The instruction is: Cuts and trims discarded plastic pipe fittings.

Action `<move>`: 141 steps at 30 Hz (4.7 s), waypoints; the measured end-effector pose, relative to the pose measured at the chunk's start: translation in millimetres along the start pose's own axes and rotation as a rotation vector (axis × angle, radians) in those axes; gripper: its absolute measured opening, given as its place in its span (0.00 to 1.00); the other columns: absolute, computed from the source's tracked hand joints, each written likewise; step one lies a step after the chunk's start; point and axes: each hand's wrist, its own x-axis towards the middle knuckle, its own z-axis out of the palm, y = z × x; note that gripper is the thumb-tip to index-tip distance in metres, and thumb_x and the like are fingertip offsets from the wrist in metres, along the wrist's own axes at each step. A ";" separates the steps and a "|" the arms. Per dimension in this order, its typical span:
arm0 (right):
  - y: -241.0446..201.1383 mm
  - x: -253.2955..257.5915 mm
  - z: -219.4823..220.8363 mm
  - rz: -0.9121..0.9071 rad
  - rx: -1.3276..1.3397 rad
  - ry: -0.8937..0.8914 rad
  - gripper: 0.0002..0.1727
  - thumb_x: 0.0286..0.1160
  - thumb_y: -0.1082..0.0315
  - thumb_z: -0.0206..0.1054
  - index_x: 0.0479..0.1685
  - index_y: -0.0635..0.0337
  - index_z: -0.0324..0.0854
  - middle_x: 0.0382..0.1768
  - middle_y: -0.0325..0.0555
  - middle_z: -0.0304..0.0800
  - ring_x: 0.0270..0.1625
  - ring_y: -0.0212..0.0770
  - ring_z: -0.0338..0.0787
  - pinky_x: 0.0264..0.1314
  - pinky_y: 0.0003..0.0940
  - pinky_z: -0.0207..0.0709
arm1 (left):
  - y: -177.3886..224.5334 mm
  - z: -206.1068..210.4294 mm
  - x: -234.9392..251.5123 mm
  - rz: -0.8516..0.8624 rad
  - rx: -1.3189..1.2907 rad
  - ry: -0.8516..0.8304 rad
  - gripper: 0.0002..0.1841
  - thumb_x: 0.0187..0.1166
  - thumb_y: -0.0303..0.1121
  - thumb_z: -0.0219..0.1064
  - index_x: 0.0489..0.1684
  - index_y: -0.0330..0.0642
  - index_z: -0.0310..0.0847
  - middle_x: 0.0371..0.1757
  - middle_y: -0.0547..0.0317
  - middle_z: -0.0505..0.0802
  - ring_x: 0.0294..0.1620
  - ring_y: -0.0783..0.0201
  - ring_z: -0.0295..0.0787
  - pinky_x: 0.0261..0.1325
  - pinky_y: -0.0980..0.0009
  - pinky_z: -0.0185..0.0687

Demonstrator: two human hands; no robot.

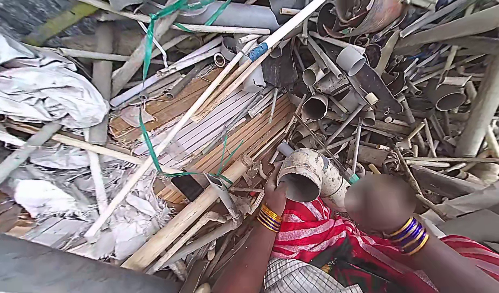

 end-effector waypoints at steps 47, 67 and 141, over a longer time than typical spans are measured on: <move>-13.2 -3.0 -19.1 -0.139 -0.311 0.127 0.27 0.79 0.58 0.57 0.53 0.80 0.83 0.23 0.63 0.89 0.19 0.57 0.90 0.19 0.49 0.80 | -1.1 -10.5 6.5 -0.087 0.112 -0.331 0.29 0.78 0.23 0.54 0.84 0.42 0.71 0.76 0.48 0.85 0.77 0.68 0.79 0.80 0.67 0.70; -1.7 -2.9 -29.4 -0.214 -0.253 0.161 0.30 0.80 0.53 0.55 0.50 0.80 0.83 0.24 0.61 0.90 0.20 0.50 0.89 0.22 0.40 0.80 | 3.1 -7.5 4.6 -0.037 0.181 -0.378 0.30 0.80 0.23 0.52 0.85 0.43 0.70 0.76 0.47 0.85 0.78 0.65 0.79 0.81 0.65 0.69; 14.4 -0.7 -28.9 -0.130 -0.210 0.057 0.29 0.81 0.54 0.57 0.63 0.74 0.85 0.28 0.61 0.93 0.23 0.55 0.92 0.23 0.49 0.81 | 11.6 -5.9 4.2 -0.050 0.369 -0.496 0.29 0.83 0.25 0.51 0.87 0.37 0.65 0.76 0.40 0.84 0.80 0.56 0.78 0.84 0.59 0.66</move>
